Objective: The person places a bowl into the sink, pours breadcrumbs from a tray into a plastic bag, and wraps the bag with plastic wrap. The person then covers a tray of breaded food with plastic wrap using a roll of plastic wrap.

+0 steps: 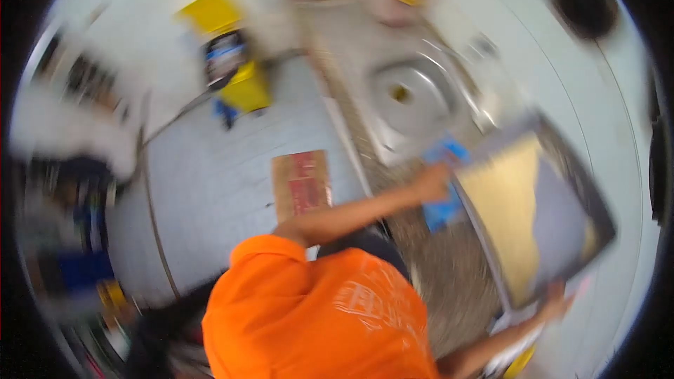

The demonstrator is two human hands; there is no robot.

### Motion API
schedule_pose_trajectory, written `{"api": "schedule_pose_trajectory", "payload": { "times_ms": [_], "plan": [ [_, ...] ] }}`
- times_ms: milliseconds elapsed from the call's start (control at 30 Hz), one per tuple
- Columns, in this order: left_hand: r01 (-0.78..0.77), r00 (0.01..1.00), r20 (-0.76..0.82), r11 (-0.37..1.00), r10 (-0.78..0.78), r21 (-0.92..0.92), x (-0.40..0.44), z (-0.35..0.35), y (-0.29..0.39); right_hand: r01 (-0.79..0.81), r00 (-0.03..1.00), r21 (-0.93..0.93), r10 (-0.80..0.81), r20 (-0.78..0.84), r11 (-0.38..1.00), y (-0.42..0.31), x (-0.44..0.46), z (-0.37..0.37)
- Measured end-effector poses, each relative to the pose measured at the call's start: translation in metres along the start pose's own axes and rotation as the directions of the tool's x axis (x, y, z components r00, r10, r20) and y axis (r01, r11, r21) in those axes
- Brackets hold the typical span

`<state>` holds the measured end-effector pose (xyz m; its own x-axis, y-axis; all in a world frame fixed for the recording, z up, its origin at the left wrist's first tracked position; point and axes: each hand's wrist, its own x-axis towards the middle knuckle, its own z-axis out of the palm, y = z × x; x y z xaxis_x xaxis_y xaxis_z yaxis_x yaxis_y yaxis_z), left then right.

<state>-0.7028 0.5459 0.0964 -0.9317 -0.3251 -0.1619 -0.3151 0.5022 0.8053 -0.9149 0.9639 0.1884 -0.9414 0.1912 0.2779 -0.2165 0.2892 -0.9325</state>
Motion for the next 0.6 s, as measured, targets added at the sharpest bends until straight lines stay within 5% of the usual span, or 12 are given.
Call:
{"api": "schedule_pose_trajectory", "payload": {
  "times_ms": [33, 67, 133, 233, 300, 400, 533, 600],
  "plan": [
    [-0.215, 0.946, -0.271, 0.971, 0.179, -0.108, 0.002, 0.024, -0.013, 0.092, 0.995, -0.039, -0.09, 0.035, 0.995, -0.021, -0.003, 0.017],
    [-0.37, 0.878, -0.361, 0.924, 0.313, -0.097, 0.014, 0.036, -0.022, 0.182, 0.982, -0.064, -0.178, 0.07, 0.981, -0.048, -0.018, 0.045],
    [-0.234, 0.92, -0.324, 0.972, 0.22, -0.003, 0.011, 0.037, -0.001, 0.316, 0.942, -0.04, -0.308, 0.135, 0.948, -0.086, -0.055, 0.084],
    [-0.323, 0.823, -0.444, 0.935, 0.355, 0.148, 0.021, 0.059, -0.008, 0.393, 0.885, 0.051, -0.393, 0.249, 0.918, -0.096, -0.082, 0.113],
    [-0.198, 0.901, -0.394, 0.98, 0.181, -0.002, -0.009, 0.044, 0.024, 0.405, 0.849, 0.116, -0.42, 0.321, 0.907, -0.103, -0.093, 0.129],
    [-0.137, 0.894, -0.428, 0.99, 0.132, 0.019, -0.011, 0.062, 0.021, 0.405, 0.781, 0.212, -0.457, 0.426, 0.89, -0.101, -0.107, 0.148],
    [-0.096, 0.799, -0.594, 0.995, 0.089, 0.02, -0.014, 0.095, 0.017, 0.376, 0.702, 0.296, -0.479, 0.527, 0.878, -0.095, -0.119, 0.163],
    [-0.079, 0.76, -0.628, 0.982, 0.17, 0.17, -0.01, 0.109, 0.008, 0.356, 0.644, 0.342, -0.494, 0.584, 0.869, -0.095, -0.127, 0.174]
  ]
}}
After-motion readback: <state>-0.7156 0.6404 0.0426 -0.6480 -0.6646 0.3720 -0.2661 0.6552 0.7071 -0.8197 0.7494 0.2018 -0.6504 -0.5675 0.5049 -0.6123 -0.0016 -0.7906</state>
